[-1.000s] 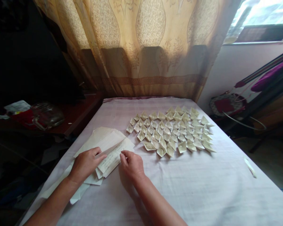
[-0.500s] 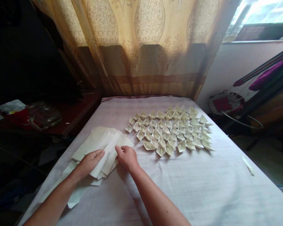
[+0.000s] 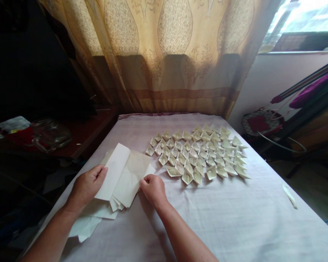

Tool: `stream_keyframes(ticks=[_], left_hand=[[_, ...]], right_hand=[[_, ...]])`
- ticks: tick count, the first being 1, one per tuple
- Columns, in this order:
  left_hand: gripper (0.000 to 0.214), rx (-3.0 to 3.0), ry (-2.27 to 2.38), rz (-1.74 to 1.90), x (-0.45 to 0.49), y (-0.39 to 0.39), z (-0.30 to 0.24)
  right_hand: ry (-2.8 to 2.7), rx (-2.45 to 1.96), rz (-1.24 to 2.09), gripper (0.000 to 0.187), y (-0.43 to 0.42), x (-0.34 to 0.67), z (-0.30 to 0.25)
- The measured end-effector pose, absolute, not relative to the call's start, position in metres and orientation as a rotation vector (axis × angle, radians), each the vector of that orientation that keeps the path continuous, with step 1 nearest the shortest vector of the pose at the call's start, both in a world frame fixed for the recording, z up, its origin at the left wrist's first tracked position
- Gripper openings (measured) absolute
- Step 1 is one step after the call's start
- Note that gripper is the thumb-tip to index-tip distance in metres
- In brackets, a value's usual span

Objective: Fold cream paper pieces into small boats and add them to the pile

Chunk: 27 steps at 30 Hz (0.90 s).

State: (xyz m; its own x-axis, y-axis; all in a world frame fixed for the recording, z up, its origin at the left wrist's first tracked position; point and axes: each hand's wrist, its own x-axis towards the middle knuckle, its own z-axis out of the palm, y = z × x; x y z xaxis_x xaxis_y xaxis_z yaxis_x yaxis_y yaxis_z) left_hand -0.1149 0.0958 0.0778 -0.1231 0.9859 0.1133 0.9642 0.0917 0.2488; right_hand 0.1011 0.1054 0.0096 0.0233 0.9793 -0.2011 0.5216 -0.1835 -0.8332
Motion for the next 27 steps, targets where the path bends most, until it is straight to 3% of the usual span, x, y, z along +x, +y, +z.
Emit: stream_keyframes(ticks=[9,13,18,27], left_hand=[[0.029,2.232,2.277,0.193,-0.091,0.088,0.066],[0.021,2.361,2.068,0.169,-0.076,0.084,0.055],[0.033,2.433,1.978,0.167,-0.061,0.078,0.037],[0.033,2.384,1.936,-0.018,-0.054,0.079,0.048]], right_hand=[[-1.578,-1.723,1.09,0.018,0.111,0.101,0.006],[-1.577,-1.735,1.116,0.024,0.114,0.099,0.011],[-1.511,-1.778,1.092,0.02,0.111,0.103,0.012],[-1.455,-1.677,1.111,0.032,0.089,0.117,0.011]])
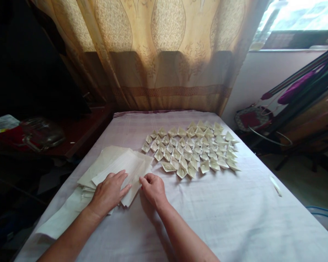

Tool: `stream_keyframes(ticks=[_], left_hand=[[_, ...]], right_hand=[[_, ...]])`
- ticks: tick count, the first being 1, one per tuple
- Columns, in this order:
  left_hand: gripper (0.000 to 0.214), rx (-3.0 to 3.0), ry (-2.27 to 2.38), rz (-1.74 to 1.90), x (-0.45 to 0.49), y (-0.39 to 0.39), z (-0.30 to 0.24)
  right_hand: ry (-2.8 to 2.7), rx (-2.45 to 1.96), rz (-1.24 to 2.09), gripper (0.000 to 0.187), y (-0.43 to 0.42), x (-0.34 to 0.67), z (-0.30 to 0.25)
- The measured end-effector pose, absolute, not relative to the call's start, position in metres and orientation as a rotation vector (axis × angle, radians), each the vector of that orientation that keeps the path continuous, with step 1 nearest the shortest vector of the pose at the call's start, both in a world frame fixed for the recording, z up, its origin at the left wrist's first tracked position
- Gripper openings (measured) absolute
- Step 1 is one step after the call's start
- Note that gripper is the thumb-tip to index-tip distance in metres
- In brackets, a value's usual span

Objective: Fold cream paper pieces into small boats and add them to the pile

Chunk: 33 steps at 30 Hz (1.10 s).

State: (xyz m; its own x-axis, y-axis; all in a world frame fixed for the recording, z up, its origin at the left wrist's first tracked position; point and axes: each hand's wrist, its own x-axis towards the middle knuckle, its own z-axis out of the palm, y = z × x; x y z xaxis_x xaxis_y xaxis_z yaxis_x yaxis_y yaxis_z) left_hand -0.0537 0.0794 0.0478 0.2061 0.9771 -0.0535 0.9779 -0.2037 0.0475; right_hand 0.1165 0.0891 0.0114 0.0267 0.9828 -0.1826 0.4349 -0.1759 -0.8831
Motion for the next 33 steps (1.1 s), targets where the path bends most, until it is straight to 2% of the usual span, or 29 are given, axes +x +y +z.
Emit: stream_keyframes(ticks=[7,15,23,26,30,33], left_hand=[[0.052,2.28,1.942,-0.048,-0.046,0.074,0.057],[0.067,2.374,1.922,-0.064,-0.049,0.071,0.043],[0.064,2.307,1.94,-0.172,-0.05,0.075,0.037],[0.062,2.297,1.927,-0.145,-0.052,0.077,0.039],[0.047,2.344,1.939,-0.027,-0.068,0.092,0.048],[0.052,2.308,2.152,0.037,-0.087,0.111,0.056]], right_hand=[[-1.54,-1.677,1.06,0.025,0.093,0.114,0.009],[-1.524,-1.762,0.96,0.033,0.099,0.111,0.008],[-1.511,-1.697,0.887,0.043,0.079,0.147,0.005],[-1.557,-1.678,0.651,0.045,0.061,0.17,0.007],[-1.608,-1.643,0.498,0.047,0.04,0.195,0.007],[-1.626,-1.652,0.472,0.047,0.03,0.202,0.002]])
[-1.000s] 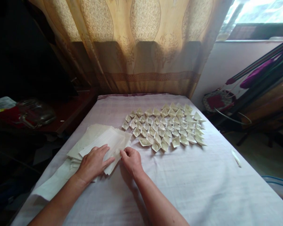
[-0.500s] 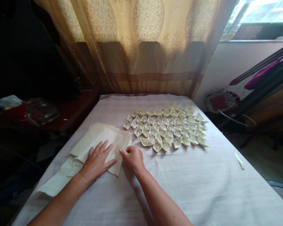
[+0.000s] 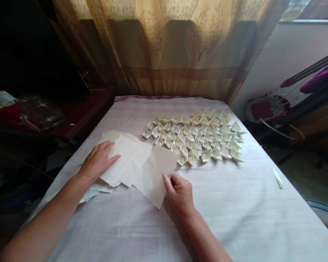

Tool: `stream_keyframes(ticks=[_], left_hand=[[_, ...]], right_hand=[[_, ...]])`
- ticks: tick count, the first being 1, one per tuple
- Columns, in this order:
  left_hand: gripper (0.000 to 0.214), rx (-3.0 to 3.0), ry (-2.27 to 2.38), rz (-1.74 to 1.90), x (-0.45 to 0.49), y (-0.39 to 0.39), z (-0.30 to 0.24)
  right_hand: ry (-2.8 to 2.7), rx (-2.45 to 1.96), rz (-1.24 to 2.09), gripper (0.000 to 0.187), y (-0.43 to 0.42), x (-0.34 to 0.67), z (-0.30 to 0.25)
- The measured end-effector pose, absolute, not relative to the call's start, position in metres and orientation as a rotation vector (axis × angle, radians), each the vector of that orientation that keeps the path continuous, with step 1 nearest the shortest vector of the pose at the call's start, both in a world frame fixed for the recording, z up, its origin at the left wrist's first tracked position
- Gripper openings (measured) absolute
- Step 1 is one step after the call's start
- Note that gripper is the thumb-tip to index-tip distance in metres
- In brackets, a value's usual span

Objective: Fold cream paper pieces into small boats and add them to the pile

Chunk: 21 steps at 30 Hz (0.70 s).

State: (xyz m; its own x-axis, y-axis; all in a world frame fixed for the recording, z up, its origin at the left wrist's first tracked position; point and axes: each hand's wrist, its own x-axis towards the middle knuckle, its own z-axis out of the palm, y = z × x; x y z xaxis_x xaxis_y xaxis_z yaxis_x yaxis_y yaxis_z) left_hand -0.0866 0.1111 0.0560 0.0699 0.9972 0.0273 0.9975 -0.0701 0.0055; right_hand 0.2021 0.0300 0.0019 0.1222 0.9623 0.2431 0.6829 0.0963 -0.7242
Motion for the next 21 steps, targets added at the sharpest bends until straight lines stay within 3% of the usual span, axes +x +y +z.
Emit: stream_keyframes(ticks=[4,14,21], left_hand=[[0.056,-2.256,-2.326,0.09,-0.096,0.128,0.062],[0.042,-2.268,-2.611,0.061,-0.07,0.135,0.064],[0.03,-2.531,-2.665,-0.144,-0.08,0.134,0.075]], right_hand=[[-1.621,-1.678,0.427,0.046,0.025,0.202,-0.007],[-1.71,-1.676,0.378,0.043,0.025,0.199,-0.01],[-1.731,-1.685,0.351,0.044,0.025,0.2,-0.015]])
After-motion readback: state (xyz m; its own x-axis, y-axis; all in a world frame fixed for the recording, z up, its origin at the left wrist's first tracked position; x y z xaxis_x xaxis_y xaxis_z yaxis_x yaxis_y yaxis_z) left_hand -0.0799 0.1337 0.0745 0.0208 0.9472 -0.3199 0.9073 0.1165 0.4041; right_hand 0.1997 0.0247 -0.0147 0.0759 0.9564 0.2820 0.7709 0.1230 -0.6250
